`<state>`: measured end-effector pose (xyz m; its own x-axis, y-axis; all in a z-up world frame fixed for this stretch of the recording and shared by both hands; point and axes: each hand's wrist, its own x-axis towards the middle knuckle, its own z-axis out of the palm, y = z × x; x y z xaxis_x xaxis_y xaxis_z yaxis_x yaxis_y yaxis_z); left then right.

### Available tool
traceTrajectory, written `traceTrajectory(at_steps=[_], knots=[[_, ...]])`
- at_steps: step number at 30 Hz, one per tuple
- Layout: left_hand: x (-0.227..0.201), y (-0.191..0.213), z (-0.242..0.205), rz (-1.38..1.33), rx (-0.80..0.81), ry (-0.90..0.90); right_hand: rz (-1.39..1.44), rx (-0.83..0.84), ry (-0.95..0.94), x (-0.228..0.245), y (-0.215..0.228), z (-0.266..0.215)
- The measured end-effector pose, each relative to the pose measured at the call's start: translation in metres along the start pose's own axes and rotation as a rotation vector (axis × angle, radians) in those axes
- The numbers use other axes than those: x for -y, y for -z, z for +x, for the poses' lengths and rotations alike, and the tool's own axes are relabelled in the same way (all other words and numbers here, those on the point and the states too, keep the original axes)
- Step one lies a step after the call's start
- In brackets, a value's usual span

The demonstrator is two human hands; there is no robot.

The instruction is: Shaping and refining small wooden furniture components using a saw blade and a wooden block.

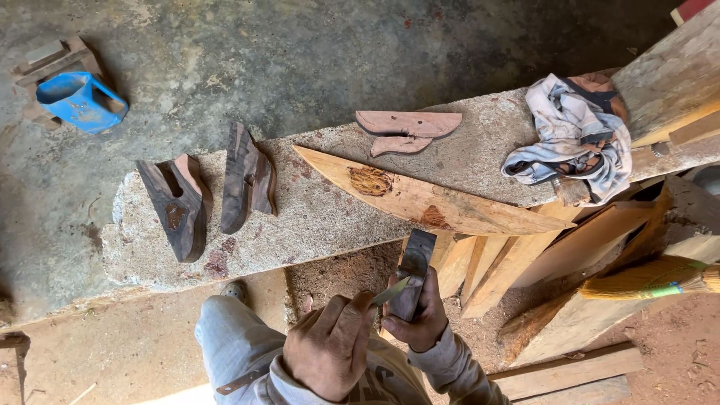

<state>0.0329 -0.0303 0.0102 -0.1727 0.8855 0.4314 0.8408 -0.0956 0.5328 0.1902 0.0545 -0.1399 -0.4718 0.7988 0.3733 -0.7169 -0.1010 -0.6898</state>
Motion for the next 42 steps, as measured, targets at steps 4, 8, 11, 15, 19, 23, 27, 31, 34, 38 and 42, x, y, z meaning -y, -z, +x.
traceTrajectory(at_steps=[4, 8, 11, 15, 19, 23, 27, 31, 34, 38, 42], knots=[[0.004, -0.003, 0.005, -0.039, 0.027, 0.054, -0.013, 0.012, 0.0, 0.0, -0.001, 0.0], [0.0, 0.004, 0.012, -0.134, -0.038, 0.101, -0.039, -0.033, -0.049, 0.001, -0.003, 0.0], [0.0, 0.004, 0.008, -0.187, -0.026, 0.114, 0.002, -0.021, -0.061, -0.003, 0.007, -0.003], [0.01, -0.011, 0.005, -0.193, 0.032, 0.136, 0.06, -0.018, -0.103, -0.005, 0.01, -0.006], [0.006, -0.004, 0.017, -0.222, -0.002, 0.187, -0.003, -0.02, -0.138, 0.0, 0.007, -0.004], [0.004, 0.004, 0.019, -0.23, -0.035, 0.193, -0.021, -0.06, -0.15, -0.001, 0.015, -0.01], [0.004, 0.008, 0.009, -0.088, -0.009, 0.16, 0.064, -0.024, -0.172, 0.0, 0.02, -0.01], [0.007, 0.006, 0.006, -0.004, -0.019, 0.074, 0.139, -0.011, -0.213, 0.0, 0.022, -0.011], [0.003, 0.007, 0.006, -0.028, 0.04, 0.125, 0.108, -0.022, -0.203, -0.001, 0.02, -0.011], [0.001, 0.002, 0.007, -0.208, 0.078, 0.216, 0.134, 0.029, -0.194, -0.003, 0.019, -0.008], [0.002, -0.004, 0.006, -0.238, 0.044, 0.229, 0.245, 0.014, -0.267, -0.006, 0.023, -0.015]])
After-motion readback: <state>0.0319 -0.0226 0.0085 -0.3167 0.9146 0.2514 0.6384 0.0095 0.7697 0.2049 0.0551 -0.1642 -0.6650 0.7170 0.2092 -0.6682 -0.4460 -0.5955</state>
